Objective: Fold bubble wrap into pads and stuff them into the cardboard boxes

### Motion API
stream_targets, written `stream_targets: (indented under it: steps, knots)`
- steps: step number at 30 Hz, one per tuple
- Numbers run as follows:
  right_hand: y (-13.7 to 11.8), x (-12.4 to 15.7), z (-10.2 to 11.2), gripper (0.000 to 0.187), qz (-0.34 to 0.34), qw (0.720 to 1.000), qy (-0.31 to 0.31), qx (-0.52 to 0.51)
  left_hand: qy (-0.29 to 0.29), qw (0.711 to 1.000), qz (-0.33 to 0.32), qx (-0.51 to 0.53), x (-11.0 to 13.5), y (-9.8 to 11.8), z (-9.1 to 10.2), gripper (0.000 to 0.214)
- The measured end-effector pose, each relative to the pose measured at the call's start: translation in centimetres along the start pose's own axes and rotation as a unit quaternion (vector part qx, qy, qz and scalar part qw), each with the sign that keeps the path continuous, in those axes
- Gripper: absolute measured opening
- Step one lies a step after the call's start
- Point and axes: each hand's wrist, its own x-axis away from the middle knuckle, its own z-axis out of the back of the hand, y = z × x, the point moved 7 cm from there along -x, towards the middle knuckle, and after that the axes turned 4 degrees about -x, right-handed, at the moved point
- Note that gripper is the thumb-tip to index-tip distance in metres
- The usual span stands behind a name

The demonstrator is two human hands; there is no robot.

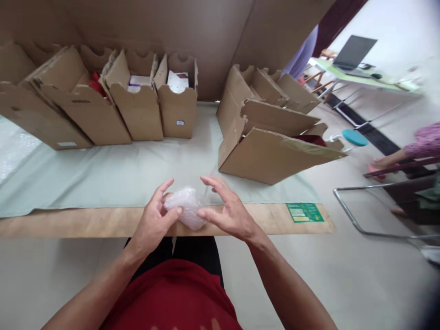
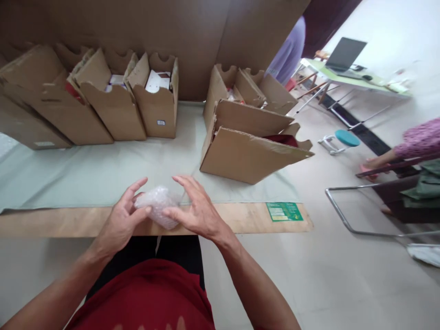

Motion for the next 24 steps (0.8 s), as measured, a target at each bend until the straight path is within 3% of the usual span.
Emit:
stream_targets:
  steps: [2, 3, 5, 9, 12, 15, 17, 19, 21, 24]
  knots:
    - [-0.5, 0.3, 0.1, 0.093, -0.007, 0.997, -0.07, 0.009, -0.047, 0.994, -0.038, -0.087, 0.2, 1.4, -1.1, 0.075]
    - [-0.7, 0.5, 0.3, 0.093, -0.014, 0.995, -0.093, 0.023, -0.073, 0.988, -0.058, -0.124, 0.2, 2.1, -1.8, 0.072]
    - [-1.3, 0.9, 1.4, 0.075, -0.026, 0.992, -0.101, 0.066, -0.112, 0.967, -0.115, -0.199, 0.1, 3.8, -3.2, 0.067]
    - [-3.2, 2.2, 6.0, 0.035, -0.027, 0.992, -0.045, 0.118, -0.089, 0.878, -0.329, -0.336, -0.6, 9.3, -6.3, 0.068]
    - [-5.1, 3.4, 10.9, 0.027, -0.011, 0.989, 0.006, 0.148, -0.082, 0.803, -0.471, -0.357, -1.6, 13.5, -9.9, 0.066]
    - [-7.5, 4.3, 17.4, 0.027, 0.04, 0.967, 0.14, 0.21, -0.112, 0.773, -0.528, -0.333, -3.9, 16.4, -14.0, 0.066]
    - [-9.0, 4.9, 22.1, 0.031, 0.087, 0.926, 0.276, 0.244, -0.105, 0.756, -0.548, -0.343, -5.6, 17.3, -16.4, 0.063]
    - [-9.9, 5.4, 25.9, 0.038, 0.124, 0.874, 0.383, 0.271, -0.088, 0.724, -0.567, -0.383, -6.8, 17.2, -18.3, 0.045]
    - [-10.1, 5.2, 28.3, 0.043, 0.137, 0.844, 0.422, 0.302, -0.078, 0.688, -0.589, -0.417, -7.0, 16.2, -19.5, 0.027]
    - [-9.3, 4.3, 30.0, 0.043, 0.117, 0.849, 0.398, 0.328, -0.068, 0.653, -0.629, -0.416, -6.0, 14.5, -19.8, 0.031]
